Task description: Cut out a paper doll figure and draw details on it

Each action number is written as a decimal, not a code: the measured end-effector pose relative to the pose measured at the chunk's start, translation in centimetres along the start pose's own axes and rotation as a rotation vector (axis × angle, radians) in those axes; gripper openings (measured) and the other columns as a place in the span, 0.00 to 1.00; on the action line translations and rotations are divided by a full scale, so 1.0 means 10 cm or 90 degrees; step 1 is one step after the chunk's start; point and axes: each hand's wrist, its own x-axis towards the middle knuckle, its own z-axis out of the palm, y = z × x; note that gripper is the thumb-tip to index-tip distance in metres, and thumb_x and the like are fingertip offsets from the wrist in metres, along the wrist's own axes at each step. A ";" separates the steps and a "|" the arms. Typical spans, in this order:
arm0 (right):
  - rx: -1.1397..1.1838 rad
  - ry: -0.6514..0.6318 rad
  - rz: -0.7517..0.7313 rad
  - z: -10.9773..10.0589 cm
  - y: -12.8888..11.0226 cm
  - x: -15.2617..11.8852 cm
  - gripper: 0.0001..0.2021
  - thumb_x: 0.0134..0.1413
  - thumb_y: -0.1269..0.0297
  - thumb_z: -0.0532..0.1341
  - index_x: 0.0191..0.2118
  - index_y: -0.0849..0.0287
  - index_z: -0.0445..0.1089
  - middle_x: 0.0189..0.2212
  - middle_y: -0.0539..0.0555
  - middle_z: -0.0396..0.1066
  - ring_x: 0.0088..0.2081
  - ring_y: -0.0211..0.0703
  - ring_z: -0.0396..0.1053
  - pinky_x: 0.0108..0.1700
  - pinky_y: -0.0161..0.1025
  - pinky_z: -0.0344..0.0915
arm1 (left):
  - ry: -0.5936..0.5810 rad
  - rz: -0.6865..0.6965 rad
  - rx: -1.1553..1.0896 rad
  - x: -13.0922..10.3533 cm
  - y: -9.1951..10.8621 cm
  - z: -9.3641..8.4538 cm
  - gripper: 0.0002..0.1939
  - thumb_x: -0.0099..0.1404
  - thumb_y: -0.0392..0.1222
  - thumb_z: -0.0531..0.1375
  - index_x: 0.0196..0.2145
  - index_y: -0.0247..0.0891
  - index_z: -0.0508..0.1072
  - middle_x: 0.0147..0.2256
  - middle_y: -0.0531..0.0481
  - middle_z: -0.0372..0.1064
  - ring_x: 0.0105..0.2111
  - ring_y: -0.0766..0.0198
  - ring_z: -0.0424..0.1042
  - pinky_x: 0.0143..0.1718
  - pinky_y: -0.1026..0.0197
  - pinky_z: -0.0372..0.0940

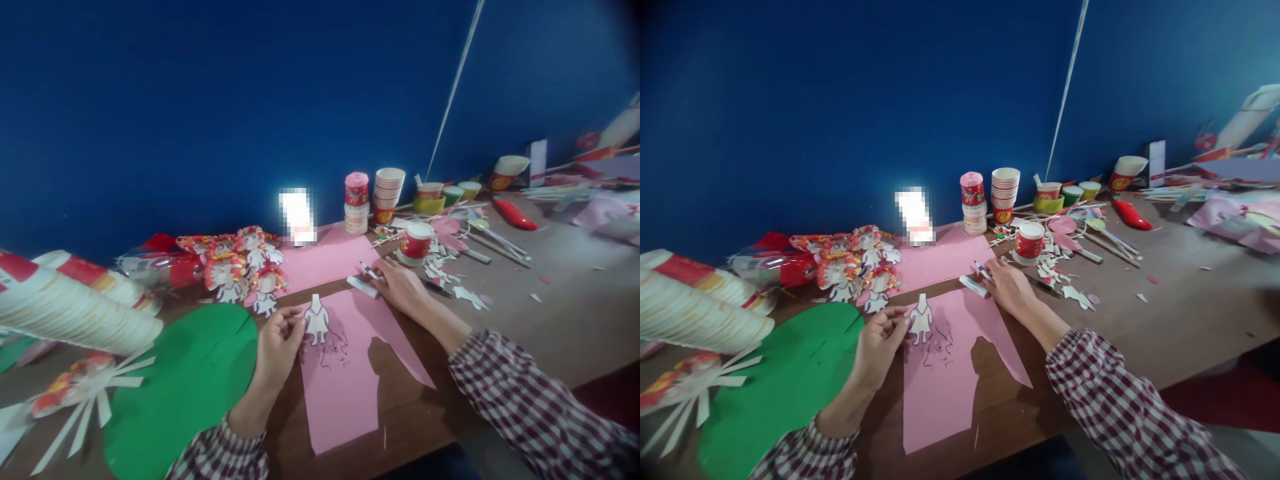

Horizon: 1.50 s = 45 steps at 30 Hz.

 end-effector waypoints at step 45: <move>0.145 0.037 -0.109 -0.47 -0.05 -0.66 0.08 0.57 0.63 0.57 0.41 0.57 0.68 0.36 0.53 0.71 0.33 0.41 0.70 0.35 0.36 0.63 | 0.089 -0.093 0.656 1.13 0.23 -0.78 0.12 0.51 0.48 0.62 0.22 0.36 0.72 0.23 0.45 0.70 0.29 0.55 0.72 0.26 0.62 0.59</move>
